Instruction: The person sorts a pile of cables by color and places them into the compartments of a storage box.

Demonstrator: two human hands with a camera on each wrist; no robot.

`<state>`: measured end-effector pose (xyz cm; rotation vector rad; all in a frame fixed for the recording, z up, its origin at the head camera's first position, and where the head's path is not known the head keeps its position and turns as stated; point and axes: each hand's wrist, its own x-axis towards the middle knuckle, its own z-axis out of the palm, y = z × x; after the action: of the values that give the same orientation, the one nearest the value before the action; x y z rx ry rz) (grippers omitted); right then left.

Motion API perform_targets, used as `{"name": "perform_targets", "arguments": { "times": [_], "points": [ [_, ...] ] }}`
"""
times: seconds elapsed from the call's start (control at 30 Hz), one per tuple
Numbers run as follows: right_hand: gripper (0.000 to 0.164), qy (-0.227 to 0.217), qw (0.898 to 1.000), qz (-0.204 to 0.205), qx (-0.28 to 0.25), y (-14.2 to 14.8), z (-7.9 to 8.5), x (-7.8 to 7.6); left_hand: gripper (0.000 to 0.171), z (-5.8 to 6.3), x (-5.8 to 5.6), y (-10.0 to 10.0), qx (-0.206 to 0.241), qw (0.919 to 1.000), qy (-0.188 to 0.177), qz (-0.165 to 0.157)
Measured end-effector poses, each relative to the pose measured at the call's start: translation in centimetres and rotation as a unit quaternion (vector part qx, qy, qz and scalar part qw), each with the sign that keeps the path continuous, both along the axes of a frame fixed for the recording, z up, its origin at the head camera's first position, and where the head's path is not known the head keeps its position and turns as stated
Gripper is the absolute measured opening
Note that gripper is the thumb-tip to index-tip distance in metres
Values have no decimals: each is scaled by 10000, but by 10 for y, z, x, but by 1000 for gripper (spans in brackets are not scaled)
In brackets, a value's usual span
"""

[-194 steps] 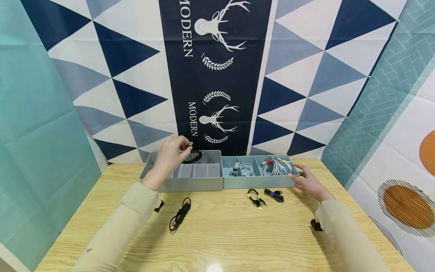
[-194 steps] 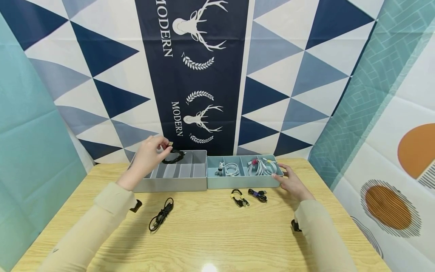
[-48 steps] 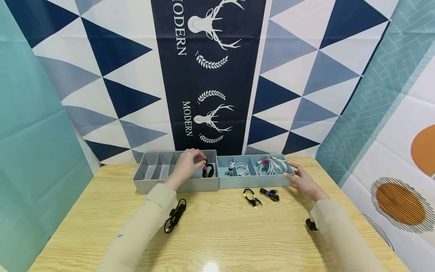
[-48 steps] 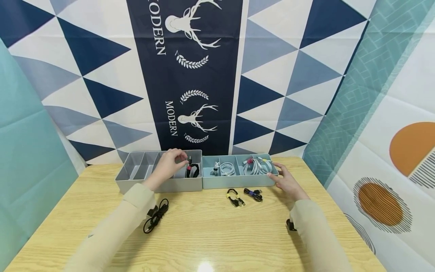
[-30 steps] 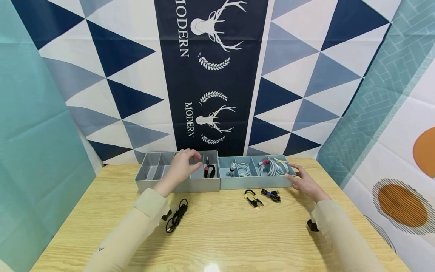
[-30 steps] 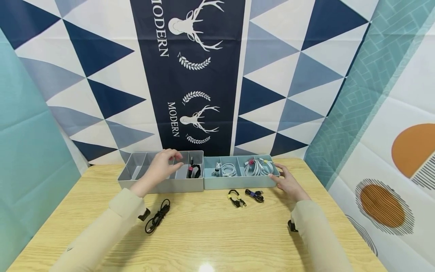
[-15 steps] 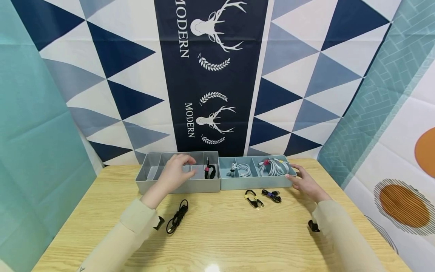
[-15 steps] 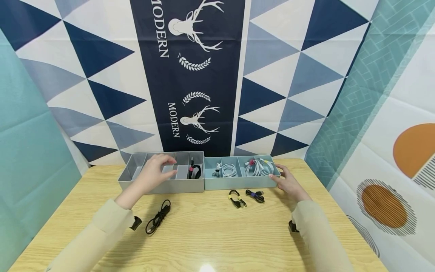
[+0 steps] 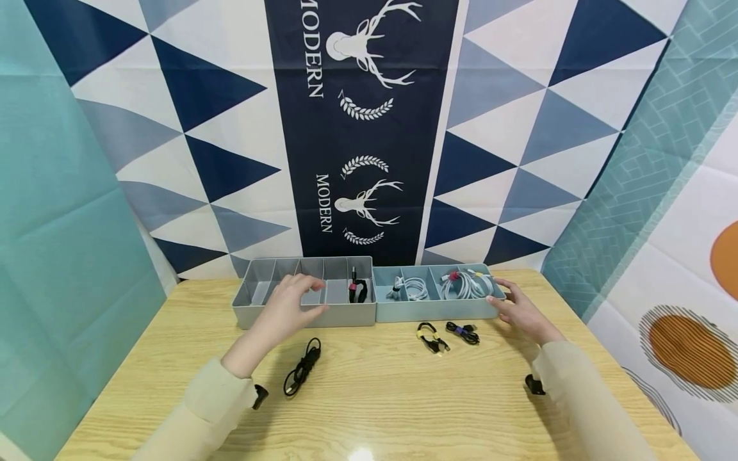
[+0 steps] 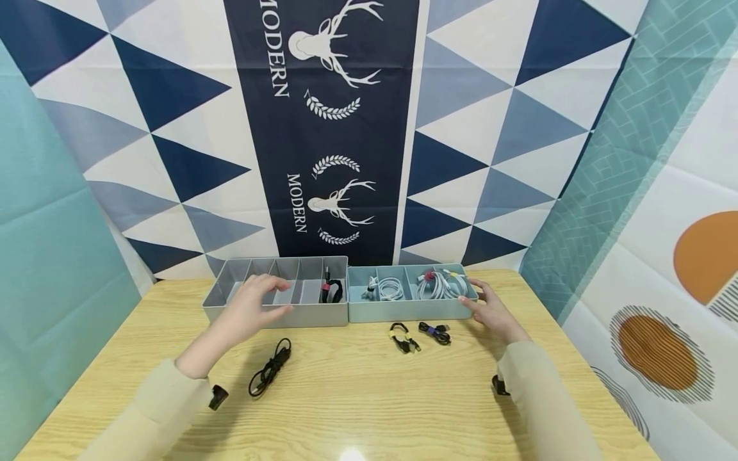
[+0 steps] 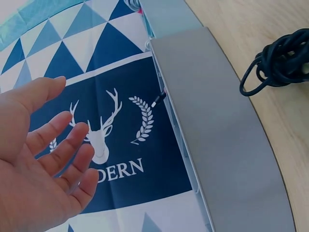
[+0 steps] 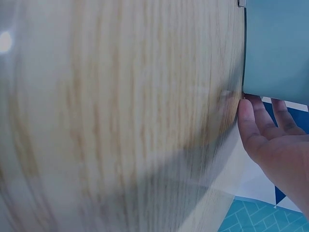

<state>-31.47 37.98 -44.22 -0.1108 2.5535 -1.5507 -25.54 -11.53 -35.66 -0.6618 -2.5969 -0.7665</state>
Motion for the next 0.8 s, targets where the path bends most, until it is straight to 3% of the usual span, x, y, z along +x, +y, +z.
{"name": "perform_targets", "arguments": {
  "times": [0.53, 0.8],
  "points": [
    [84, -66, 10000, -62, 19, 1, 0, -2, 38, -28, 20, -20, -183, 9981, 579, -96],
    [81, -23, 10000, -43, 31, 1, 0, -2, 39, -41, 36, -32, -271, 9987, 420, 101]
  ]
}}
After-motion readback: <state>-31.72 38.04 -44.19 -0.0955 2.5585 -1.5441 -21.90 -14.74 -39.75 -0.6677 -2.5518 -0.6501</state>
